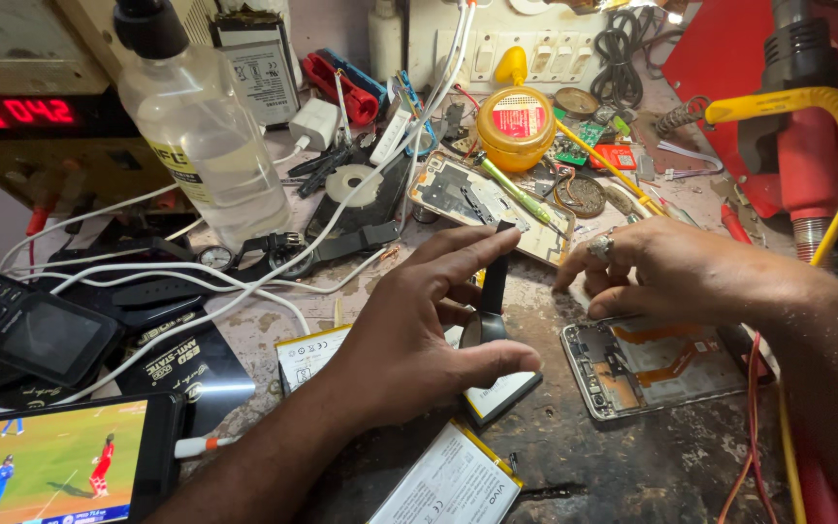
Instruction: The person works at a cluttered repair bench, peeling a protective strip from a phone battery and fitting a black connector bracket onto its edge. They press and align the bracket along the battery's flex-cable end, turning the battery over to seat the piece on both sides.
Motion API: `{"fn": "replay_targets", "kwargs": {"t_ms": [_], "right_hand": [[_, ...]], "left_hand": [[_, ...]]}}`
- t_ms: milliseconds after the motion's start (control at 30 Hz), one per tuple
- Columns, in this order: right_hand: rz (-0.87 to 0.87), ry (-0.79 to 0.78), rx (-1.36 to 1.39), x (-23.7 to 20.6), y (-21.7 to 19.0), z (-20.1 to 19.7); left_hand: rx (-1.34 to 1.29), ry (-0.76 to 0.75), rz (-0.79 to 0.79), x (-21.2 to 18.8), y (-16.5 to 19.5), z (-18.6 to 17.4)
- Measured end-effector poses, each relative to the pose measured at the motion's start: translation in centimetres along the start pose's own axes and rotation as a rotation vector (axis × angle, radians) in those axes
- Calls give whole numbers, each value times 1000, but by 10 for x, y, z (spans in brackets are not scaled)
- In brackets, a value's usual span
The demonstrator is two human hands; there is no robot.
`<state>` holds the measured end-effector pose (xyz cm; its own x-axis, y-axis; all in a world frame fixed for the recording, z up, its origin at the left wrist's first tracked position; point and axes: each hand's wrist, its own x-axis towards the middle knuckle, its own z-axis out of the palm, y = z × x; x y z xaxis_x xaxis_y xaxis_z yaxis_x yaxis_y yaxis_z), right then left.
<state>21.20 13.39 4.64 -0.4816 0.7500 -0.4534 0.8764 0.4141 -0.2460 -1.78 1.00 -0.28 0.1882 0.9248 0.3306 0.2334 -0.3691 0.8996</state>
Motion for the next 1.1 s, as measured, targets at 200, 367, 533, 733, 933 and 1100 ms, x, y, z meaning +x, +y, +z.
{"fn": "replay_targets", "kwargs": {"t_ms": [200,367,533,733,933,1100], "right_hand": [[-263,195,-10,-6,7,-3],[-676,719,490,-16,-18,30],[-701,872,541,-16,-33,57],[-736,937,404,-14,-34,58],[-762,954,356,-15,-33,57],[-826,1082,173,-15,-34,59]], "left_hand": [[38,30,-7,1,2,0],[-20,120,-63,0,1,4],[-14,160,-29,-1,1,3],[-10,100,71,-4,5,5],[-56,101,56,-4,7,2],[-21,104,63,-5,9,3]]}}
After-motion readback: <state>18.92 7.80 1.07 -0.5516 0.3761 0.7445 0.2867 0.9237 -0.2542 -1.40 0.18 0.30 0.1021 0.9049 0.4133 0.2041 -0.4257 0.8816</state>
